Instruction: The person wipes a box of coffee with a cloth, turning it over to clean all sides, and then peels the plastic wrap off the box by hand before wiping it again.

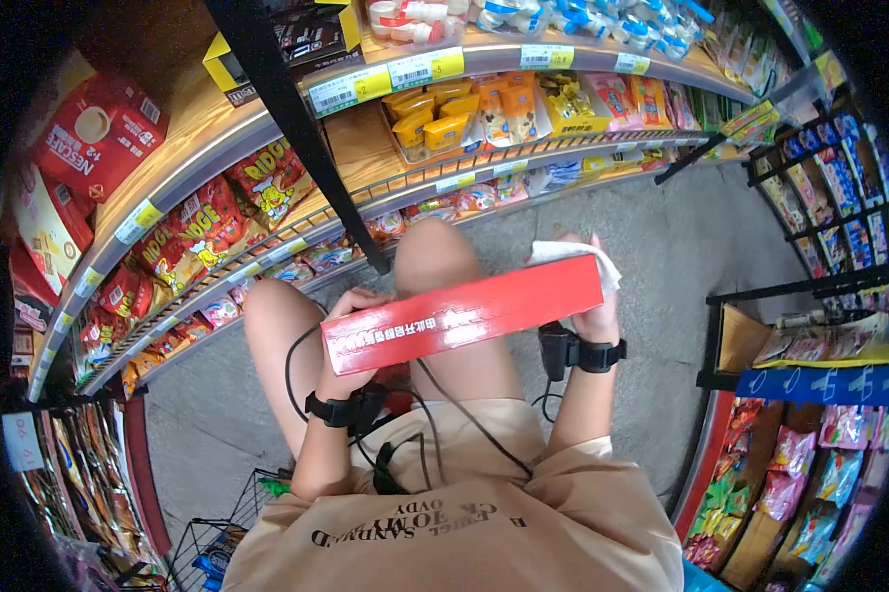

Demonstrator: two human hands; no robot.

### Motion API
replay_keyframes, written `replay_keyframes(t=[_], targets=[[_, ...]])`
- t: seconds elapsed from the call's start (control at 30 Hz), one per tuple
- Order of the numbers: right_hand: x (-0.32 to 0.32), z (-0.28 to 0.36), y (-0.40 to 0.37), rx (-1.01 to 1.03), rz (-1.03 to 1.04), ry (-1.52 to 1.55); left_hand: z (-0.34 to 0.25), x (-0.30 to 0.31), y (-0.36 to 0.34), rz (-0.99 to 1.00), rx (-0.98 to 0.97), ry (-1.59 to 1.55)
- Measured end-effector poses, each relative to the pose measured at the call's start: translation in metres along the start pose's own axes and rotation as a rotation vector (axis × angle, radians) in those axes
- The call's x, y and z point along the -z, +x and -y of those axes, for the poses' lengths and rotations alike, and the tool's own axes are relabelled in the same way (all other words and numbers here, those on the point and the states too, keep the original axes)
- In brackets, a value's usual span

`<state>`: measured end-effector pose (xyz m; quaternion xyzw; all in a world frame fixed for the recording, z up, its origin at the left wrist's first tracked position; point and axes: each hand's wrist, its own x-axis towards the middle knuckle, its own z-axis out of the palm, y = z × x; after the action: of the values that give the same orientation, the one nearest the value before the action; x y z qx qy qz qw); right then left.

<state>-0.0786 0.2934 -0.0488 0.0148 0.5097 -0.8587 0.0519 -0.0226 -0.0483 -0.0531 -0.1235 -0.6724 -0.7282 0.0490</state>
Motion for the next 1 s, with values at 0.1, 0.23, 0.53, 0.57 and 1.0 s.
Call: replay_keyframes(t=[0.1,0.23,0.53,0.57,1.0], targets=[[0.008,-0.021,0.002,-0.021,-0.03,-0.011,0.002,0.003,-0.001,-0.006,-0.022,0.072],[0.005,-0.038,0.0,-0.044,-0.105,-0.004,0.001,0.003,-0.001,-0.04,-0.028,0.059],[0.015,-0.062,-0.001,-0.046,-0.135,0.022,-0.007,0.003,0.001,-0.041,-0.014,0.059],[0.018,-0.063,-0.001,-0.054,-0.16,0.025,-0.008,0.002,0.001,-0.041,-0.02,0.052],[0.007,-0.06,-0.005,0.003,-0.146,-0.173,0.003,0.005,-0.004,-0.066,0.008,0.016]])
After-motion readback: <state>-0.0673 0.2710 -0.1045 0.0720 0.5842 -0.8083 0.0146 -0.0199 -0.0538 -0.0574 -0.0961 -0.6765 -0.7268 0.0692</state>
